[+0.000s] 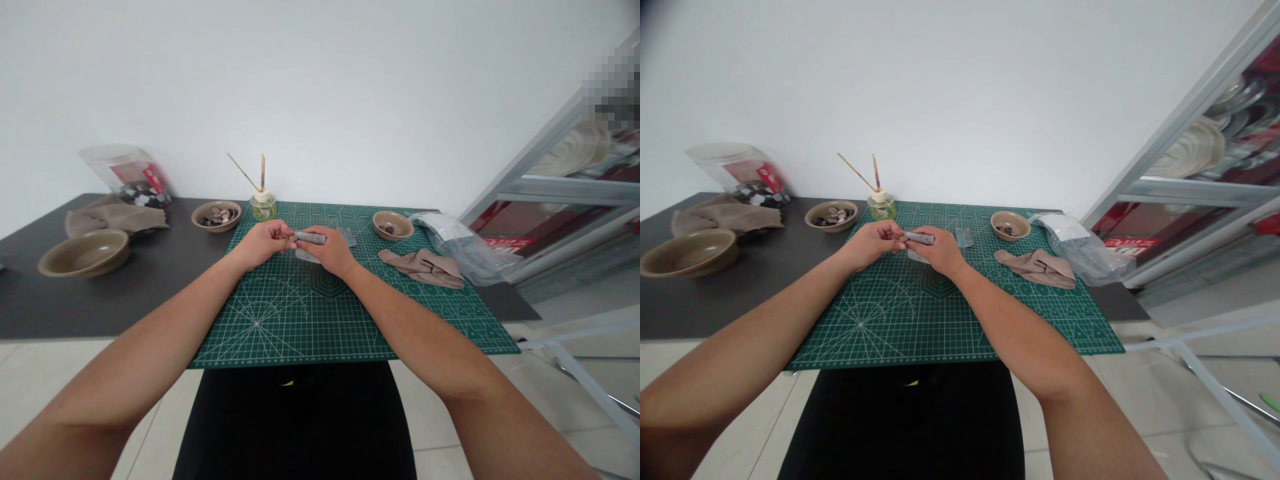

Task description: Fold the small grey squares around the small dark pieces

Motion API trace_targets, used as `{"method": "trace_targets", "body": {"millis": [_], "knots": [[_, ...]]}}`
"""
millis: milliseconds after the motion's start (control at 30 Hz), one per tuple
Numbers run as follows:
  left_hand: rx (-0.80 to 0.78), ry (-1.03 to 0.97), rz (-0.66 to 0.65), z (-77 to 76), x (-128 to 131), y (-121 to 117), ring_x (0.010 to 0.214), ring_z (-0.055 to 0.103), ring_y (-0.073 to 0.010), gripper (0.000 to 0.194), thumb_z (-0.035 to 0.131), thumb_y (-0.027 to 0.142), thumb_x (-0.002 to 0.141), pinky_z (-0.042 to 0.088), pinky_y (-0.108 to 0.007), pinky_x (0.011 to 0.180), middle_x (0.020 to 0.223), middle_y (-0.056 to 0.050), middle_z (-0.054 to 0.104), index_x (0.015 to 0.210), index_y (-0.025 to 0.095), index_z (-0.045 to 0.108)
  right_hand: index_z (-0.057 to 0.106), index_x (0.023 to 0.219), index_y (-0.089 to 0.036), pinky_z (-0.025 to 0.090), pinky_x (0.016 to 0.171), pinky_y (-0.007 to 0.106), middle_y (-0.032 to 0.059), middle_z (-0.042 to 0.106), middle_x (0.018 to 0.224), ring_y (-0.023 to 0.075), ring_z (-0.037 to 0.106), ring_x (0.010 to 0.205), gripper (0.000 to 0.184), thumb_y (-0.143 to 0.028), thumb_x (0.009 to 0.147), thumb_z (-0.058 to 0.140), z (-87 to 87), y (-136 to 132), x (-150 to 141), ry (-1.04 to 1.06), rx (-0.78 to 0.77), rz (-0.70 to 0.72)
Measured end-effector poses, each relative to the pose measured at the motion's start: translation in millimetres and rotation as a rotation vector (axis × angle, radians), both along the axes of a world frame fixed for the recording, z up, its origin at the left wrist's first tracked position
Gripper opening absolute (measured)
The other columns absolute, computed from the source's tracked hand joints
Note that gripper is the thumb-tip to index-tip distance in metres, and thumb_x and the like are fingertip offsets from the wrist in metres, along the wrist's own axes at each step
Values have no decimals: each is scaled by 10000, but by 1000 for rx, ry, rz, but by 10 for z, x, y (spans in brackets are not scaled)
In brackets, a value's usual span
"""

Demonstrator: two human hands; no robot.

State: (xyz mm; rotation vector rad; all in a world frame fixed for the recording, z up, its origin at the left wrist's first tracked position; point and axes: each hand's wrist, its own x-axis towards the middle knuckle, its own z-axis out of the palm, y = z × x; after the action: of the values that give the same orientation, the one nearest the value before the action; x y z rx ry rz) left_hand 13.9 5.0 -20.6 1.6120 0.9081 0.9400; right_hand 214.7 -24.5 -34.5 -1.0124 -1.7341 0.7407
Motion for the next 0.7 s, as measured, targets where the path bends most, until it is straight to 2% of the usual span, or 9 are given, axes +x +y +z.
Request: {"method": "trace_targets", "body": {"millis": [400, 700], "knots": [[-5, -10, 1, 4, 2, -5, 538, 510, -101, 364, 910, 299, 556, 366, -236, 545, 578, 48, 593, 749, 168, 631, 774, 923, -199, 498, 785, 309, 12, 752, 854, 175, 661, 815, 237, -399, 795, 769, 12, -10, -7, -14, -2, -17], [-19, -3, 0, 13, -11, -12, 533, 506, -100, 380, 917, 316, 564, 362, -232, 542, 567, 46, 596, 757, 169, 624, 764, 955, -213, 511, 830, 324, 15, 761, 908, 178, 669, 846, 239, -409, 820, 745, -2, -10, -8, -8, 2, 14]]}}
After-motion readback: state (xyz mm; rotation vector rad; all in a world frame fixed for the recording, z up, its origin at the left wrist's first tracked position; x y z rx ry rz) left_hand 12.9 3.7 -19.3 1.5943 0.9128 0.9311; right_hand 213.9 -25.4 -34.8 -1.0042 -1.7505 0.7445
